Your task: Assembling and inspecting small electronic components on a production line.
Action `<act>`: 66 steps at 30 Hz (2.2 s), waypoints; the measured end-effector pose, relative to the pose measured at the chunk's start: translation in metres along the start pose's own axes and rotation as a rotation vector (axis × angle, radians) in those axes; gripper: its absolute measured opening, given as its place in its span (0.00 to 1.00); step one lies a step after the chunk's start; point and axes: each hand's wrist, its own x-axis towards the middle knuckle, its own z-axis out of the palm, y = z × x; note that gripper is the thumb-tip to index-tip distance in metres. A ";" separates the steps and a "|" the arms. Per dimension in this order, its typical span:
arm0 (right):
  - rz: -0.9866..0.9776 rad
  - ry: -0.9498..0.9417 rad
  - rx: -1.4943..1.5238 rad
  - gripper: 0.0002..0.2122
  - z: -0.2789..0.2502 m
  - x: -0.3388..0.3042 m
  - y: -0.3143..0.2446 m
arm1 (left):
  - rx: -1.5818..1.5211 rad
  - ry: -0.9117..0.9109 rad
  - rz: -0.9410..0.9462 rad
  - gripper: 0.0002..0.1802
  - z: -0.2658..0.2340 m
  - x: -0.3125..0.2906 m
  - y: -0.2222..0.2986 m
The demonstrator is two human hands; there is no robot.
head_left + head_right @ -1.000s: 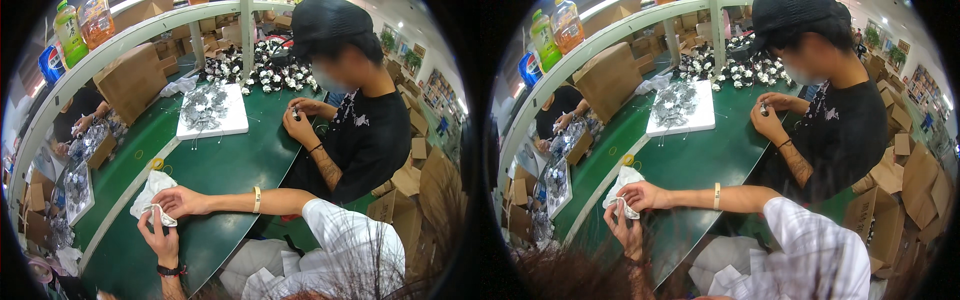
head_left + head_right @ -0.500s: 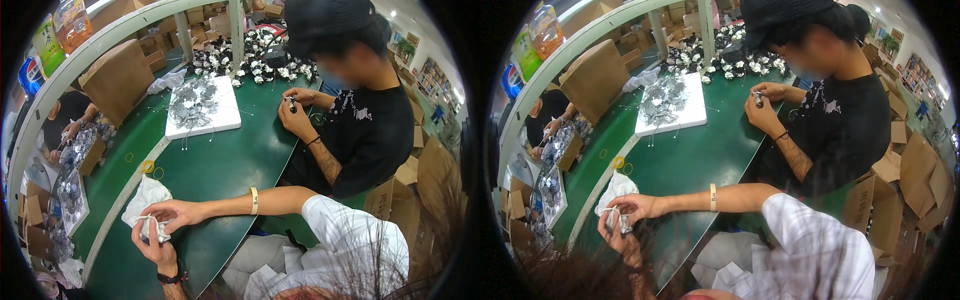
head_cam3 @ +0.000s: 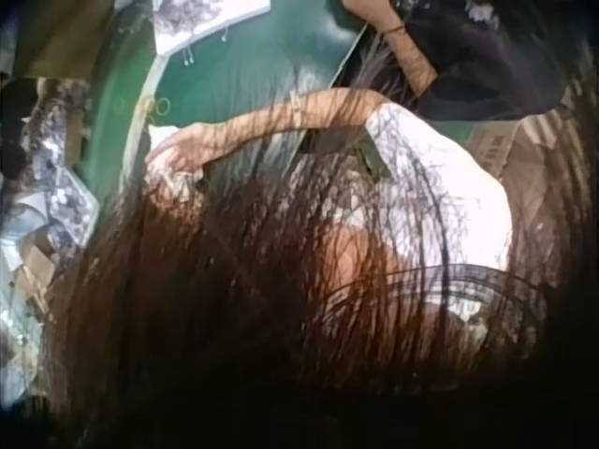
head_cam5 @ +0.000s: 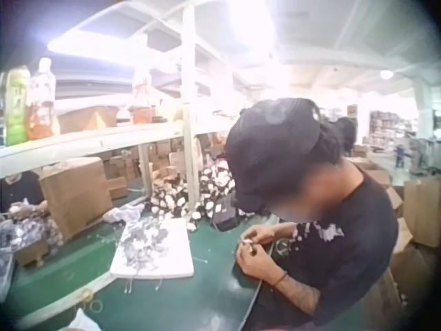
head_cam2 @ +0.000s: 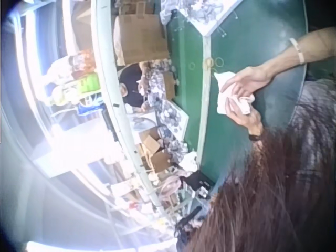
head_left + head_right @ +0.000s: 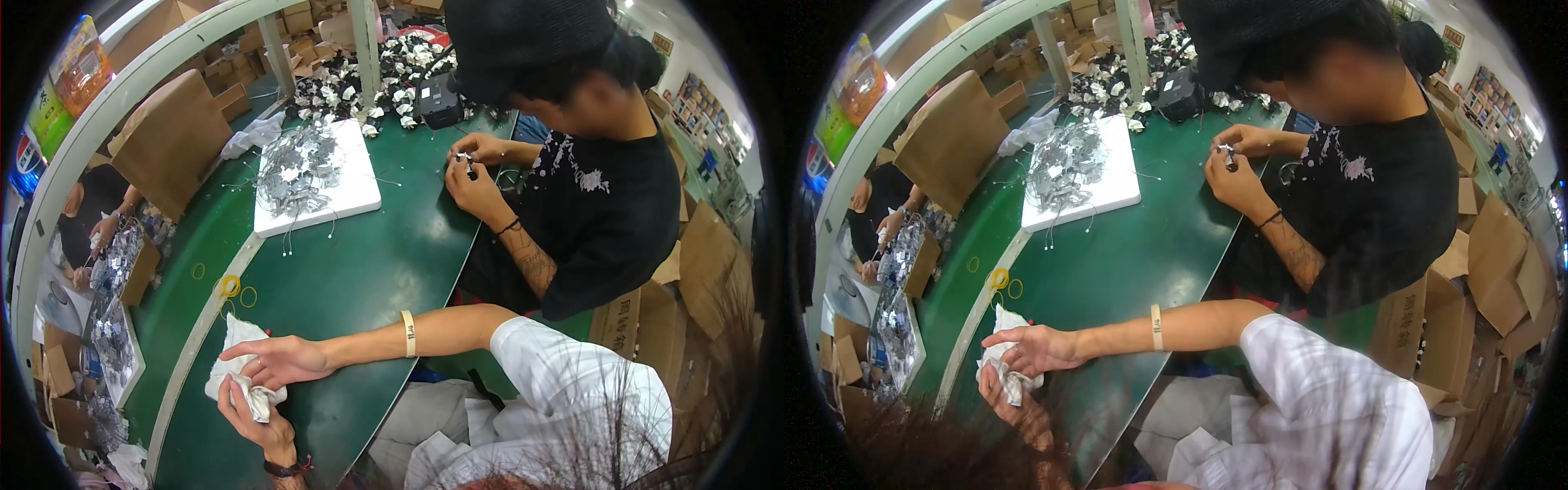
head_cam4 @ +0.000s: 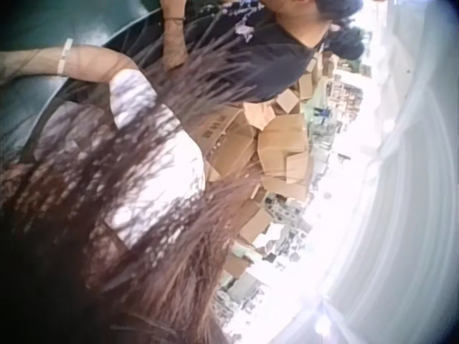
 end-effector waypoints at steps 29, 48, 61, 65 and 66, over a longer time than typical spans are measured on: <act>0.058 -0.011 0.149 0.29 -0.012 -0.003 -0.003 | -0.134 -0.277 -0.715 0.33 0.018 0.006 -0.055; -0.011 0.292 -0.034 0.24 -0.015 0.007 -0.014 | 0.222 -0.196 -0.782 0.33 -0.054 0.006 -0.054; 0.066 0.180 -0.078 0.24 -0.016 0.001 -0.016 | -0.038 -0.025 -0.475 0.32 -0.045 0.042 -0.091; 0.066 0.165 -0.102 0.22 -0.016 0.000 -0.014 | 0.239 -0.295 -0.429 0.29 -0.035 0.009 -0.078; 0.078 0.172 -0.099 0.22 -0.016 0.000 -0.012 | 0.258 -0.267 -0.286 0.24 -0.036 0.007 -0.076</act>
